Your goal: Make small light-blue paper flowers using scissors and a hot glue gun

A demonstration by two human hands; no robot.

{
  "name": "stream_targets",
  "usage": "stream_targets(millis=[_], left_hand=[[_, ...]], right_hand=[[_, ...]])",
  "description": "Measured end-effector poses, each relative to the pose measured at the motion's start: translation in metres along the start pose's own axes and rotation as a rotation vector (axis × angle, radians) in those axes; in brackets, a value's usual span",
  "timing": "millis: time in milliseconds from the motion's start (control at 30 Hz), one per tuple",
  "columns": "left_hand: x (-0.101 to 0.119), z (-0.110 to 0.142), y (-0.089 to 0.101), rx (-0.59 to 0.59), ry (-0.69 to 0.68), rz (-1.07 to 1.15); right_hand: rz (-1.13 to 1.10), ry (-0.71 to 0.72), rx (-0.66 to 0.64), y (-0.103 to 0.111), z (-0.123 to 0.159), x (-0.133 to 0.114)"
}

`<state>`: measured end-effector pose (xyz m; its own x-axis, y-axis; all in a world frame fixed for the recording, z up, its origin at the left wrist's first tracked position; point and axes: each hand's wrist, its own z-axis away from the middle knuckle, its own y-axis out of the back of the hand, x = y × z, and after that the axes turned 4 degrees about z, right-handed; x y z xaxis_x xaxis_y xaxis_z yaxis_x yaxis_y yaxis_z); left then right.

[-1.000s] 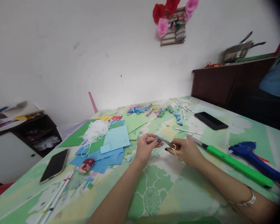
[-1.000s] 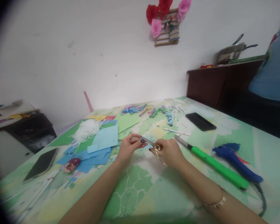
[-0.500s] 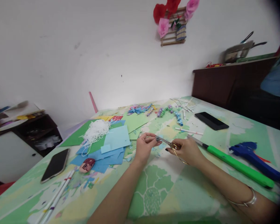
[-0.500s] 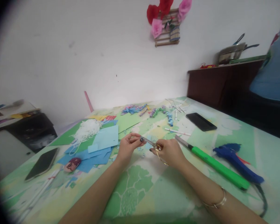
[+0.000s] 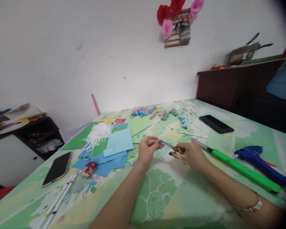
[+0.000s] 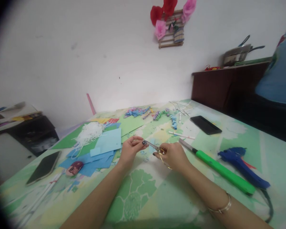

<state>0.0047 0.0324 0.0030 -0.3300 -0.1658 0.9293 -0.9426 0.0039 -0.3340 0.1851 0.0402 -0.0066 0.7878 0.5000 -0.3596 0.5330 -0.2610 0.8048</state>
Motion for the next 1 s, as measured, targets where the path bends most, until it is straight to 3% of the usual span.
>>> stream_targets(millis=[333, 1000], left_hand=[[-0.0012, -0.0012, 0.0012, -0.003, -0.008, 0.018], [-0.0025, -0.0015, 0.0018, -0.010, 0.047, 0.087]], right_hand=[[-0.033, -0.042, 0.030, 0.0021, -0.0002, 0.0003], [0.016, -0.039, -0.049, 0.0024, 0.0003, -0.0021]])
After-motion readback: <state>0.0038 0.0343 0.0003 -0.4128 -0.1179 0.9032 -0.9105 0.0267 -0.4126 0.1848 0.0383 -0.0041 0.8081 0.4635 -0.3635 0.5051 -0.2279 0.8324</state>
